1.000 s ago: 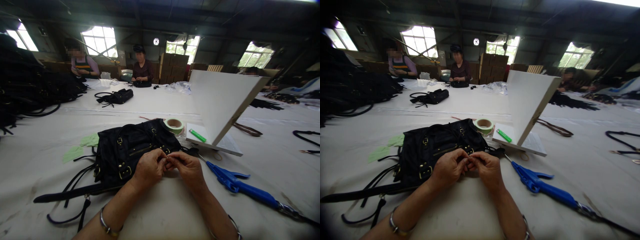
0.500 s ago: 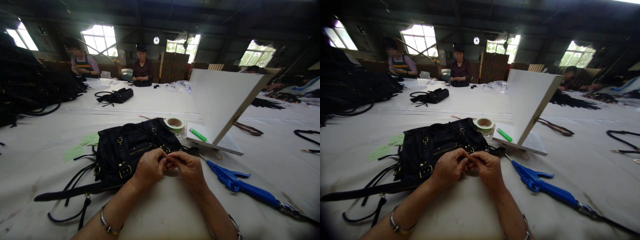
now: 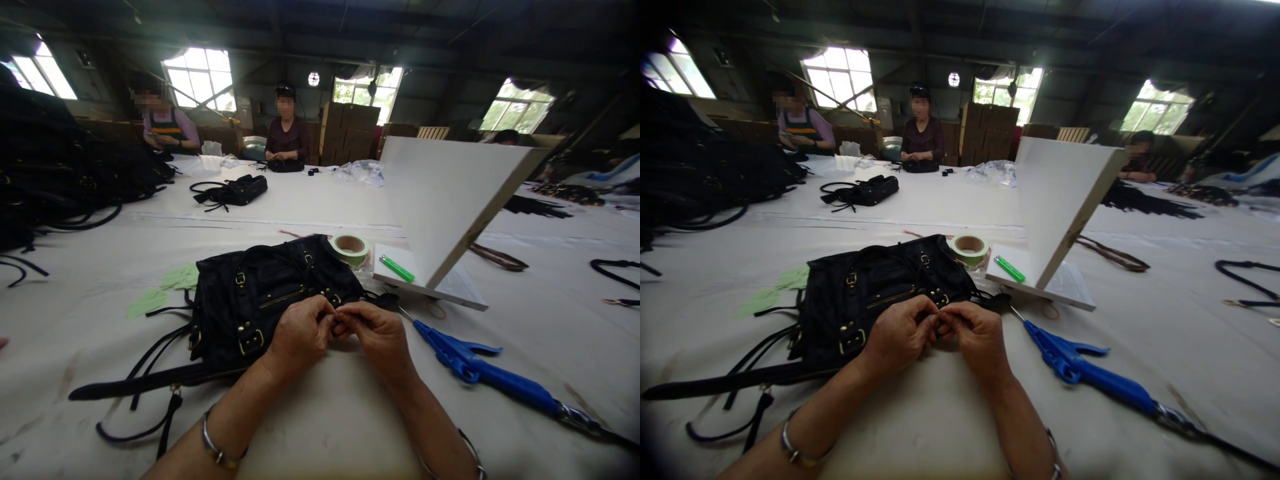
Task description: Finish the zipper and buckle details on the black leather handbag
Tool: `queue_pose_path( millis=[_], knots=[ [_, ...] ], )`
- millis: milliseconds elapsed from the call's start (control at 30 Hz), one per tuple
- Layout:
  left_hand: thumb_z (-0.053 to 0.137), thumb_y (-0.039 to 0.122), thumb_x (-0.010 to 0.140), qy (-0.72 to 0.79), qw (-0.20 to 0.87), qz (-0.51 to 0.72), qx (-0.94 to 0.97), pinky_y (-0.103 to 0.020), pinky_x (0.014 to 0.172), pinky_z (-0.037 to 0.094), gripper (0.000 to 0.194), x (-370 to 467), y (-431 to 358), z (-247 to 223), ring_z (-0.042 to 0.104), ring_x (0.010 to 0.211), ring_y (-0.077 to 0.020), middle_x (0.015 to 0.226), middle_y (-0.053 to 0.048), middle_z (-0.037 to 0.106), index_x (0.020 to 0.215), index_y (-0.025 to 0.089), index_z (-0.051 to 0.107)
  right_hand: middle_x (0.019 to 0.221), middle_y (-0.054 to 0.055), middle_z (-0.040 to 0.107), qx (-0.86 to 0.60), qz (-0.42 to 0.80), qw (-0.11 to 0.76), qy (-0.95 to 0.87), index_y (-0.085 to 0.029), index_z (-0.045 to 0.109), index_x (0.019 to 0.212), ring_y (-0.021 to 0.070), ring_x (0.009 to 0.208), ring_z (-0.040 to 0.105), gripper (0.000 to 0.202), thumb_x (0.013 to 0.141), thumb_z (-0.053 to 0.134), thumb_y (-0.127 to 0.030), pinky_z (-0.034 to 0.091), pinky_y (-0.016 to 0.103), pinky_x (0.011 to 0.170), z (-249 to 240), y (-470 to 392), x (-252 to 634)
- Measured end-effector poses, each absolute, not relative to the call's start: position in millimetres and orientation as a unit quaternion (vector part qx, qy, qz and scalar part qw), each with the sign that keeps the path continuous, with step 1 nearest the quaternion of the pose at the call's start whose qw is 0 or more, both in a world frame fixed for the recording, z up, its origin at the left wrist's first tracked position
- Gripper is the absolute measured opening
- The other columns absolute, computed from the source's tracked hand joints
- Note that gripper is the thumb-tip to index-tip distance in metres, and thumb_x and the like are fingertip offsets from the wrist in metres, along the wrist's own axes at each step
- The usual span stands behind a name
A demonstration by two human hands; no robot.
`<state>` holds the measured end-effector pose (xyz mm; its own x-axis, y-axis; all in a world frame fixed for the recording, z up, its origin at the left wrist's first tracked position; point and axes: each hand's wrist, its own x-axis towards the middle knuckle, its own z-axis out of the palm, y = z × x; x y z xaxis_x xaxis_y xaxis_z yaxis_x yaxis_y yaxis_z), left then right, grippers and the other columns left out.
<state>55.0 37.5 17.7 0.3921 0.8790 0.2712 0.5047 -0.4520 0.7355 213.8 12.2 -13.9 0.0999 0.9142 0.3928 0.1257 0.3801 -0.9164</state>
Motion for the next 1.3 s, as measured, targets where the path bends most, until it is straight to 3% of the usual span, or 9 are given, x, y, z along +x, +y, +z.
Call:
queue_pose_path(
  millis=[333, 1300],
  knots=[
    [0.059, 0.008, 0.084, 0.438, 0.266, 0.332, 0.792, -0.023, 0.067, 0.038, 0.013, 56.6, 36.7, 17.3, 0.059, 0.068, -0.0130, 0.067, 0.003, 0.063, 0.077, 0.018, 0.062, 0.075, 0.002, 0.069, -0.458, 0.294, 0.576, -0.610, -0.019, 0.072, 0.086, 0.0140, 0.059, 0.066, 0.008, 0.087, 0.066, -0.023, 0.057, 0.022, 0.057, -13.9, 10.0, 214.7],
    [0.061, 0.007, 0.084, 0.417, 0.210, 0.355, 0.810, -0.023, 0.066, 0.039, 0.011, 56.8, 38.1, 10.5, 0.056, 0.067, -0.0130, 0.068, 0.002, 0.062, 0.078, 0.017, 0.062, 0.070, 0.002, 0.069, -0.466, 0.326, 0.575, -0.589, -0.016, 0.072, 0.084, 0.0132, 0.058, 0.065, 0.007, 0.084, 0.068, -0.022, 0.056, 0.018, 0.056, -11.5, 9.6, 213.9]
  ],
)
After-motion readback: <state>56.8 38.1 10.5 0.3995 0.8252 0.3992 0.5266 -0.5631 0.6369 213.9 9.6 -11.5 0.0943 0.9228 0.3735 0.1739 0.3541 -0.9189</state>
